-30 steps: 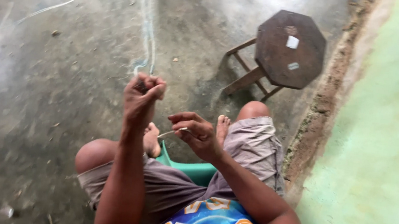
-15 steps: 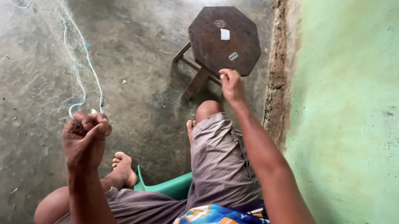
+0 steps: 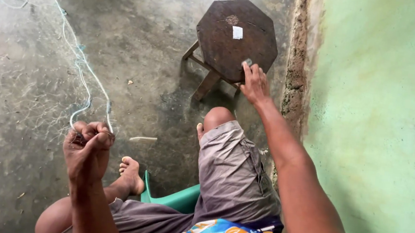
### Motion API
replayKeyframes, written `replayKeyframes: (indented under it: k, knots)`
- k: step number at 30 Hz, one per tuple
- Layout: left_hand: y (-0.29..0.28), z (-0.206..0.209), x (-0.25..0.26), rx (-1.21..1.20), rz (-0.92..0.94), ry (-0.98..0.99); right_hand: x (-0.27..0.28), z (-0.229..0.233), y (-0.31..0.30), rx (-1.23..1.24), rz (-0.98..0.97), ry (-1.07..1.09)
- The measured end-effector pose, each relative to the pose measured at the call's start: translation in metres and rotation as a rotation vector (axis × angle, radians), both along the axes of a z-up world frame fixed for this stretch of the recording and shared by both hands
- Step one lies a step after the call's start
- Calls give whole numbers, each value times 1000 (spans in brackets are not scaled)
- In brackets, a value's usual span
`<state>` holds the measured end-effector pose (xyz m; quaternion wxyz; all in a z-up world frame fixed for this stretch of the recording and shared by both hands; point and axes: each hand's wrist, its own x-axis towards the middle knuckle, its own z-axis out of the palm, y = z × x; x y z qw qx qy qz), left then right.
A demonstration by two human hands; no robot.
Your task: Repairing a fishing net by threading line through the mesh and tying knots
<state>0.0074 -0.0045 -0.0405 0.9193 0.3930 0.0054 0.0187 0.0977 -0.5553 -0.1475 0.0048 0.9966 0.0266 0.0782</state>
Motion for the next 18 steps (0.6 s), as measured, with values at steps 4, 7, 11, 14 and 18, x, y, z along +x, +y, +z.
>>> replayKeyframes:
  k: [4,7,11,14,18]
  knots:
    - [-17,9,9,-7,34,31,-16,-21,-4,18,111,-273]
    - [-22,7,9,22,78,58,-15,-24,1,91,133,-330]
    - [-31,14,13,79,130,58,-12,24,52,596,72,-436]
    - [-36,18,14,93,144,52,-18,74,123,1231,21,-333]
    - [-39,23,16,115,133,46,-45,148,234,1669,10,-41]
